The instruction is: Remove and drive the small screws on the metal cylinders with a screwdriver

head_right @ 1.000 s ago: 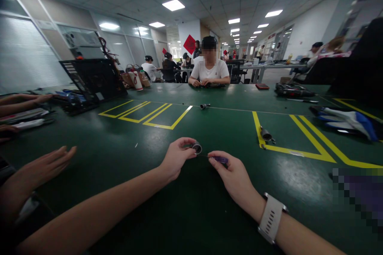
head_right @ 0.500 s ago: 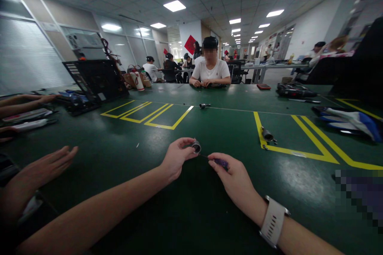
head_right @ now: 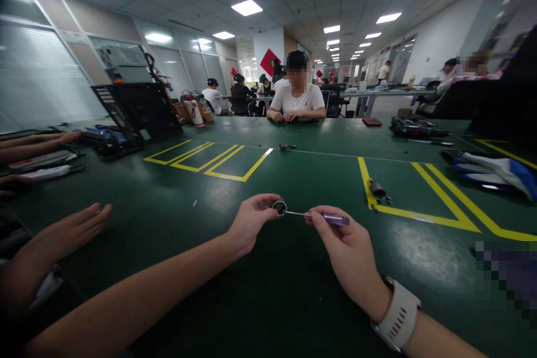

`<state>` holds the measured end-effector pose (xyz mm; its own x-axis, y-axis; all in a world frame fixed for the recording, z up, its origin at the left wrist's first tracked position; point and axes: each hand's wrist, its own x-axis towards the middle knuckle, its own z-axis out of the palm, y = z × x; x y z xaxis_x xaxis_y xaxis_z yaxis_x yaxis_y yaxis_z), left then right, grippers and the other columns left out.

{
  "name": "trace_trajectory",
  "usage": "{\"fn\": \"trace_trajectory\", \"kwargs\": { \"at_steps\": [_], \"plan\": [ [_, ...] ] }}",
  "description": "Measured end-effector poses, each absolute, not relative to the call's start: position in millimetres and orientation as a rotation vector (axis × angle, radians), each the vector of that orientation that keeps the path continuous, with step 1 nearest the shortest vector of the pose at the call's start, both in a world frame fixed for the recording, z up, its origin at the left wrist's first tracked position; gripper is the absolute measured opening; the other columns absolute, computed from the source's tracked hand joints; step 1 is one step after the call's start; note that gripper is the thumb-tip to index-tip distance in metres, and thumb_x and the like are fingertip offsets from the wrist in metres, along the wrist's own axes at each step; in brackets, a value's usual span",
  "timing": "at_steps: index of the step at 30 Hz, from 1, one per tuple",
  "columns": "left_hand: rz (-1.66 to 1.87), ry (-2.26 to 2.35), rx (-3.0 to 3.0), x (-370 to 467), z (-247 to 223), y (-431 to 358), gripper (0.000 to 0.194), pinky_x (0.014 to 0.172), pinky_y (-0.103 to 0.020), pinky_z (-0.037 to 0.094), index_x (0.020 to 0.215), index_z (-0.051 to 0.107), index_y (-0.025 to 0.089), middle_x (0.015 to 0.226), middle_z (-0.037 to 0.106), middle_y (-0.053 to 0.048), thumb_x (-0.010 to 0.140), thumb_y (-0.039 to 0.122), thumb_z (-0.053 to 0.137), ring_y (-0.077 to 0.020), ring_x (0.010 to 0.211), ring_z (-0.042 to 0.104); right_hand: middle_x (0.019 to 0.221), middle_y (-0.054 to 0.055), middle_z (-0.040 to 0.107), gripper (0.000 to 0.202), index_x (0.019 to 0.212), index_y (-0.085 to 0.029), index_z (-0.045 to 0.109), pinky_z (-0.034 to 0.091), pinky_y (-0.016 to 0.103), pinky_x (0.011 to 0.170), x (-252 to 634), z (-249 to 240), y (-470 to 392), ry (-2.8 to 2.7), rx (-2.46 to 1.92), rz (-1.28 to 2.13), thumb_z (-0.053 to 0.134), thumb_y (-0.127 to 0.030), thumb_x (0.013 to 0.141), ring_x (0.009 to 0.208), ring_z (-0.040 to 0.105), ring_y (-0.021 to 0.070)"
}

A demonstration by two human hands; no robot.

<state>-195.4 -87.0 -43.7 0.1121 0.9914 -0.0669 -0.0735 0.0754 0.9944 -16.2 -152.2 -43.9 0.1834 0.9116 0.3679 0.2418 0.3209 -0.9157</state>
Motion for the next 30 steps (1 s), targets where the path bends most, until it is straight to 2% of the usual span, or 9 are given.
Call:
{"fn": "trace_trajectory", "kwargs": {
  "at_steps": [8,14,22,30],
  "plan": [
    [1.088,1.037,1.231,-193,-44,-93,0.027,0.088,-0.034,0.050,0.098,0.066,0.012,0.098,0.069,-0.009,0.072,0.004,0.064,-0.0178,0.091,0.065,0.087,0.004,0.073,0.021,0.093,-0.022,0.068,0.056,0.032,0.064,-20,-44,-156,-1.582,-1.226,0.410,0.057,-0.036,0.083,0.078,0.069,0.0203],
    [1.103,0.987,1.293,-193,-43,-95,0.025,0.086,-0.034,0.052,0.096,0.068,0.014,0.096,0.071,-0.008,0.073,0.005,0.064,-0.0175,0.088,0.066,0.091,0.004,0.072,0.016,0.096,-0.023,0.067,0.056,0.032,0.069,-22,-45,-157,-1.712,-1.142,0.296,0.056,-0.028,0.084,0.081,0.068,0.0188],
    [1.115,0.971,1.366,-191,-46,-96,0.026,0.081,-0.031,0.054,0.097,0.069,0.013,0.090,0.072,-0.008,0.071,0.008,0.064,-0.0166,0.083,0.068,0.091,0.005,0.071,0.017,0.099,-0.021,0.065,0.056,0.031,0.071,-23,-45,-159,-1.792,-1.095,0.178,0.055,-0.024,0.085,0.083,0.067,0.0182],
    [1.139,0.992,1.399,-189,-46,-97,0.027,0.080,-0.031,0.055,0.097,0.070,0.012,0.090,0.073,-0.009,0.071,0.008,0.063,-0.0175,0.081,0.069,0.098,0.007,0.070,0.020,0.105,-0.021,0.061,0.056,0.040,0.080,-24,-47,-164,-1.935,-0.987,-0.101,0.053,-0.022,0.087,0.094,0.065,0.0213]
  ]
}}
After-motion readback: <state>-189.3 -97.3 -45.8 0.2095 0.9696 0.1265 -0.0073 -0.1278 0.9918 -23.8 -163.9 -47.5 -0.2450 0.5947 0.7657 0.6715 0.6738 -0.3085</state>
